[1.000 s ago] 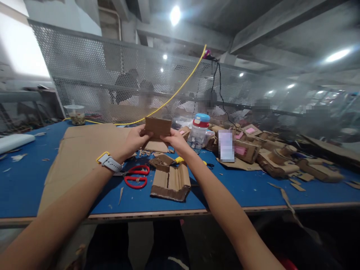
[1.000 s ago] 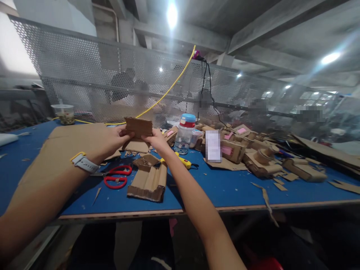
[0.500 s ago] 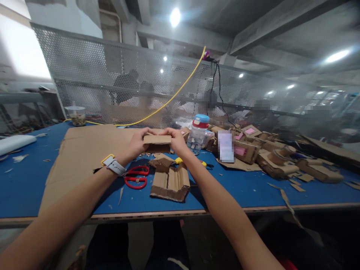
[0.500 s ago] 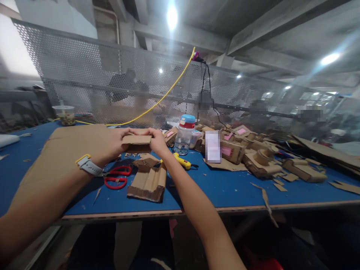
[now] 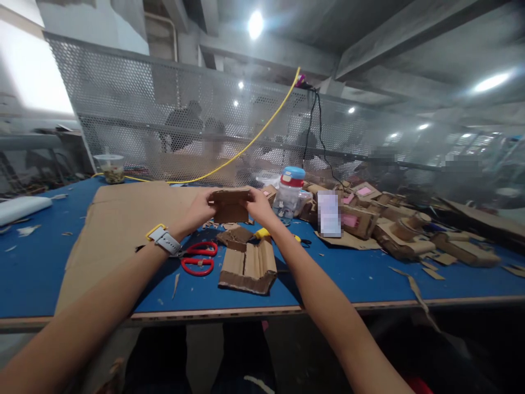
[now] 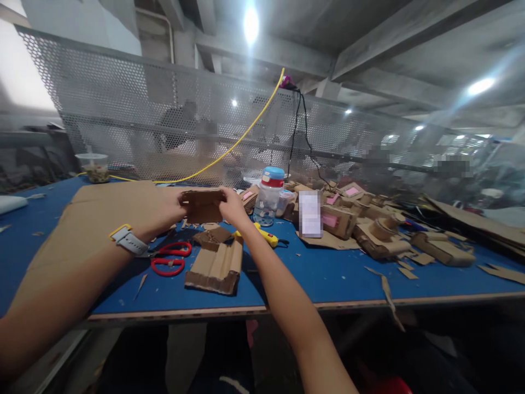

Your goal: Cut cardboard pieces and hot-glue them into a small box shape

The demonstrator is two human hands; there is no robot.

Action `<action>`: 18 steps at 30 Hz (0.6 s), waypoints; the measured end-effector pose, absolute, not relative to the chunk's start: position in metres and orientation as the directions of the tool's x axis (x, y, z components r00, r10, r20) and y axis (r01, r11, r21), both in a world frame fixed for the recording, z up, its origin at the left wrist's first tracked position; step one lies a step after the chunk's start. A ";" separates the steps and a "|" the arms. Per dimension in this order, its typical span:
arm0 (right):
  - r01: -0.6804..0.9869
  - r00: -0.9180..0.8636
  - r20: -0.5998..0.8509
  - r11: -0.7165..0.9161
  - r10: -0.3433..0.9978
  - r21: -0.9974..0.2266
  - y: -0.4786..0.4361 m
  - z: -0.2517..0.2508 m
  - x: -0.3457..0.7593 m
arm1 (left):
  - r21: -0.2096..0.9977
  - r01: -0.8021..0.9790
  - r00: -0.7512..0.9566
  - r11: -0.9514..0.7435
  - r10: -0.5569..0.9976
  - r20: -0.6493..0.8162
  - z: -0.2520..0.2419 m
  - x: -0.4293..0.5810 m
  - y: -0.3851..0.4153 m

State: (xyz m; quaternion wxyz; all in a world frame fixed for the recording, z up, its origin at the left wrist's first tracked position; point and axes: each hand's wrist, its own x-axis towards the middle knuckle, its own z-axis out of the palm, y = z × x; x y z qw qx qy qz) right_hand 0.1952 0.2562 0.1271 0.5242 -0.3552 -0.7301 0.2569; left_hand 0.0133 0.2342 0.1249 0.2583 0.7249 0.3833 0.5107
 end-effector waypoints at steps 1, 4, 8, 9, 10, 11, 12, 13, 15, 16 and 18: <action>0.255 -0.202 0.588 0.622 0.783 -0.740 0.254 0.128 0.195 | 0.760 0.292 0.188 -0.581 0.814 0.550 0.126 0.013 0.233; 0.273 -0.215 0.601 0.638 0.770 -0.720 0.247 0.131 0.192 | 0.733 0.303 0.212 -0.609 0.793 0.571 0.129 0.011 0.229; 0.294 -0.217 0.615 0.652 0.758 -0.699 0.235 0.136 0.188 | 0.723 0.319 0.234 -0.613 0.790 0.566 0.125 0.009 0.226; 0.296 -0.216 0.617 0.653 0.757 -0.697 0.233 0.137 0.187 | 0.728 0.319 0.239 -0.607 0.795 0.558 0.123 0.009 0.227; 0.297 -0.215 0.617 0.652 0.757 -0.697 0.231 0.137 0.186 | 0.735 0.316 0.247 -0.600 0.800 0.547 0.120 0.009 0.228; 0.296 -0.211 0.616 0.651 0.759 -0.699 0.230 0.138 0.185 | 0.742 0.311 0.255 -0.593 0.805 0.536 0.118 0.009 0.230; 0.294 -0.207 0.615 0.648 0.761 -0.703 0.229 0.138 0.185 | 0.750 0.305 0.261 -0.587 0.809 0.527 0.115 0.009 0.231; 0.291 -0.201 0.613 0.644 0.764 -0.708 0.229 0.138 0.185 | 0.757 0.298 0.263 -0.582 0.812 0.520 0.113 0.009 0.232; 0.281 -0.189 0.606 0.634 0.772 -0.720 0.229 0.137 0.185 | 0.769 0.283 0.257 -0.573 0.818 0.515 0.112 0.008 0.232; 0.275 -0.183 0.603 0.629 0.776 -0.727 0.230 0.137 0.185 | 0.773 0.275 0.251 -0.571 0.819 0.516 0.112 0.008 0.231; 0.258 -0.166 0.597 0.618 0.785 -0.742 0.232 0.137 0.186 | 0.781 0.254 0.233 -0.571 0.819 0.524 0.115 0.007 0.228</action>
